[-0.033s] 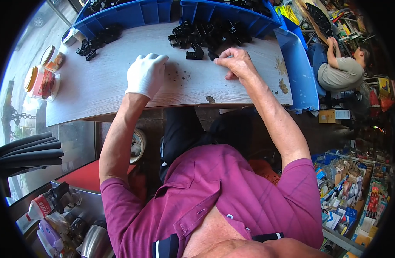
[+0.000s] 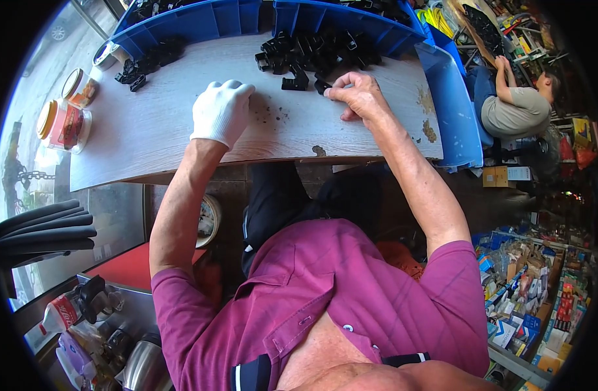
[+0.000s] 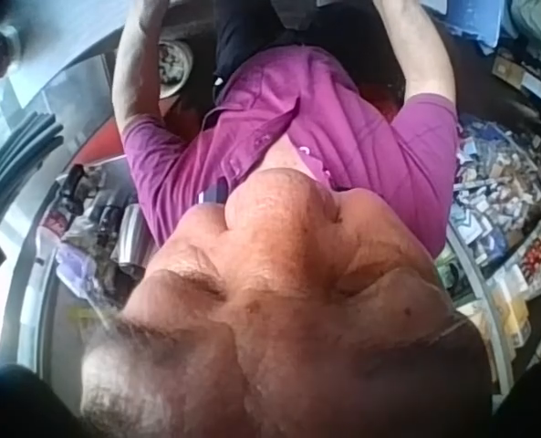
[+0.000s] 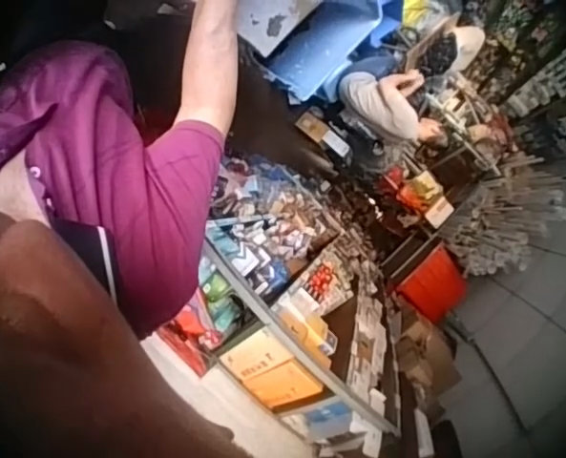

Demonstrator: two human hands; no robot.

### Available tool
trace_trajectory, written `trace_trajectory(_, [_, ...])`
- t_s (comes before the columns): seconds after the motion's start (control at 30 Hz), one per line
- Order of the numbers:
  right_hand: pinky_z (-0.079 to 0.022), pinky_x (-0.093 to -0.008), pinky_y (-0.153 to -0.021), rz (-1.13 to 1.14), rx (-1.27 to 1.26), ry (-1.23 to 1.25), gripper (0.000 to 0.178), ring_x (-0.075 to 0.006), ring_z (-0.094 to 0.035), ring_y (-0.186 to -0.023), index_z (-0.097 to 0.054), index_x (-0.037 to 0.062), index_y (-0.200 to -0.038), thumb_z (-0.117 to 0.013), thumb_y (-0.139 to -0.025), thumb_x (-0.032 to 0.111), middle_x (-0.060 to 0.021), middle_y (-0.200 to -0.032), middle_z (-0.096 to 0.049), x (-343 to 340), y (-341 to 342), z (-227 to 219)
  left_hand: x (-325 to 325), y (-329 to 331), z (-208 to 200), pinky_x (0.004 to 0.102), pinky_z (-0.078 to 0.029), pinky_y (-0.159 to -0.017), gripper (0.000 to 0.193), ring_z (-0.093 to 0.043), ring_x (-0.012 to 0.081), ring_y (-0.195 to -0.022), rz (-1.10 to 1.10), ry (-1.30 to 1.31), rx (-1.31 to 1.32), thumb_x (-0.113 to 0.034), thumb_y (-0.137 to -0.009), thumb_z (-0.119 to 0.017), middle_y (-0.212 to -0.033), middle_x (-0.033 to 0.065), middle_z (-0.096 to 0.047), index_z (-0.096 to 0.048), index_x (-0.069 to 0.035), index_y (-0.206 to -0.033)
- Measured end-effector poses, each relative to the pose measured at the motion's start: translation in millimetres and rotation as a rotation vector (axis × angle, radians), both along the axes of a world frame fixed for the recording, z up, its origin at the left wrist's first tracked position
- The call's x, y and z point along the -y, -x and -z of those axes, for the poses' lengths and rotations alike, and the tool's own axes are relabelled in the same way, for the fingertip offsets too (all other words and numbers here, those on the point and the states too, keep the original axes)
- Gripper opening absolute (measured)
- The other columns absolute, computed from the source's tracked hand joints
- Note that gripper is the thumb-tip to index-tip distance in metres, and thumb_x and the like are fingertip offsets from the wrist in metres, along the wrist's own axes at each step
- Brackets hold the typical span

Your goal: Assembling small black plastic hardware components at a workbench.

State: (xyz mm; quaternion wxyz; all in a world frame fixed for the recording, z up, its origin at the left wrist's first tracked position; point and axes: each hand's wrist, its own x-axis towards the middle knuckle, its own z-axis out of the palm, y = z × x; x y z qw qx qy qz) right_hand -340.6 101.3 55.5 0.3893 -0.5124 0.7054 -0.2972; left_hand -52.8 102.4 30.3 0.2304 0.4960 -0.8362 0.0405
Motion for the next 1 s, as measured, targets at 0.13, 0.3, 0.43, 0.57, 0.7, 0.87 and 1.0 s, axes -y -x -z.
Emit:
trace_trajectory(0.13, [-0.056, -0.0270, -0.047, 0.051, 0.030, 0.014, 0.032, -0.0080, -0.055, -0.044, -0.070, 0.0049, -0.105, -0.084, -0.080, 0.017, -0.0084, -0.081, -0.070, -6.7, -1.8, -3.2, 5.2, 4.5, -4.3, 0.0419, -0.060, -0.079, 0.026, -0.071, 0.0354, -0.090, -0.018, -0.036, 0.167, -0.008, -0.093, -0.064, -0.101, 0.0151, -0.074, -0.076, -0.014, -0.115])
trace_trajectory(0.3, [-0.055, -0.0274, -0.045, 0.000, -0.009, -0.006, 0.038, -0.0086, -0.055, -0.043, -0.070, 0.0027, -0.114, -0.083, -0.082, 0.019, -0.0110, -0.088, -0.073, -8.4, -5.2, -5.2, 14.6, 1.4, 1.6, 0.0393, -0.059, -0.081, 0.031, -0.072, 0.0342, -0.088, 0.075, -0.009, -0.350, -0.005, -0.094, -0.060, -0.103, 0.0169, -0.073, -0.075, -0.013, -0.119])
trace_trajectory(0.43, [-0.052, -0.0260, -0.042, -0.061, -0.044, -0.065, 0.033, -0.0087, -0.053, -0.041, -0.072, 0.0018, -0.108, -0.082, -0.084, 0.021, -0.0104, -0.085, -0.073, -7.6, -7.8, -4.6, 7.7, 0.1, 7.1, 0.0385, -0.059, -0.081, 0.023, -0.072, 0.0341, -0.089, 0.076, -0.008, -0.524, -0.008, -0.092, -0.063, -0.102, 0.0156, -0.073, -0.076, -0.010, -0.111])
trace_trajectory(0.57, [-0.049, -0.0255, -0.038, -0.046, -0.019, -0.084, 0.030, -0.0088, -0.051, -0.038, -0.072, 0.0015, -0.102, -0.080, -0.087, 0.027, -0.0089, -0.078, -0.070, -9.9, -8.7, -1.1, -8.2, -5.9, 14.2, 0.0404, -0.058, -0.082, 0.014, -0.071, 0.0344, -0.090, 0.010, 0.030, -0.403, -0.011, -0.090, -0.067, -0.100, 0.0145, -0.073, -0.075, -0.006, -0.100])
trace_trajectory(0.7, [-0.048, -0.0249, -0.036, -0.069, -0.005, -0.085, 0.028, -0.0089, -0.051, -0.037, -0.072, 0.0023, -0.100, -0.078, -0.090, 0.028, -0.0068, -0.070, -0.066, -14.2, -9.3, -0.9, -11.8, -14.5, 18.5, 0.0421, -0.057, -0.083, 0.013, -0.069, 0.0348, -0.092, -0.006, 0.093, -0.227, -0.014, -0.089, -0.069, -0.100, 0.0132, -0.073, -0.075, -0.006, -0.098])
trace_trajectory(0.87, [-0.049, -0.0248, -0.036, -0.071, 0.075, -0.102, 0.028, -0.0086, -0.052, -0.038, -0.071, 0.0026, -0.105, -0.079, -0.088, 0.024, -0.0032, -0.065, -0.063, -22.7, -10.6, -9.0, -13.3, -1.6, 11.5, 0.0434, -0.057, -0.081, 0.014, -0.069, 0.0339, -0.091, -0.045, 0.103, -0.201, -0.016, -0.090, -0.069, -0.100, 0.0117, -0.074, -0.075, -0.008, -0.100])
trace_trajectory(1.0, [-0.051, -0.0257, -0.038, -0.125, 0.110, 0.036, 0.043, -0.0081, -0.054, -0.041, -0.066, 0.0039, -0.122, -0.081, -0.083, 0.015, -0.0009, -0.063, -0.060, -23.3, -6.6, -3.7, -7.3, 2.0, 19.5, 0.0433, -0.058, -0.079, 0.015, -0.069, 0.0333, -0.092, -0.024, 0.099, -0.130, -0.018, -0.090, -0.070, -0.102, 0.0113, -0.074, -0.075, -0.009, -0.100])
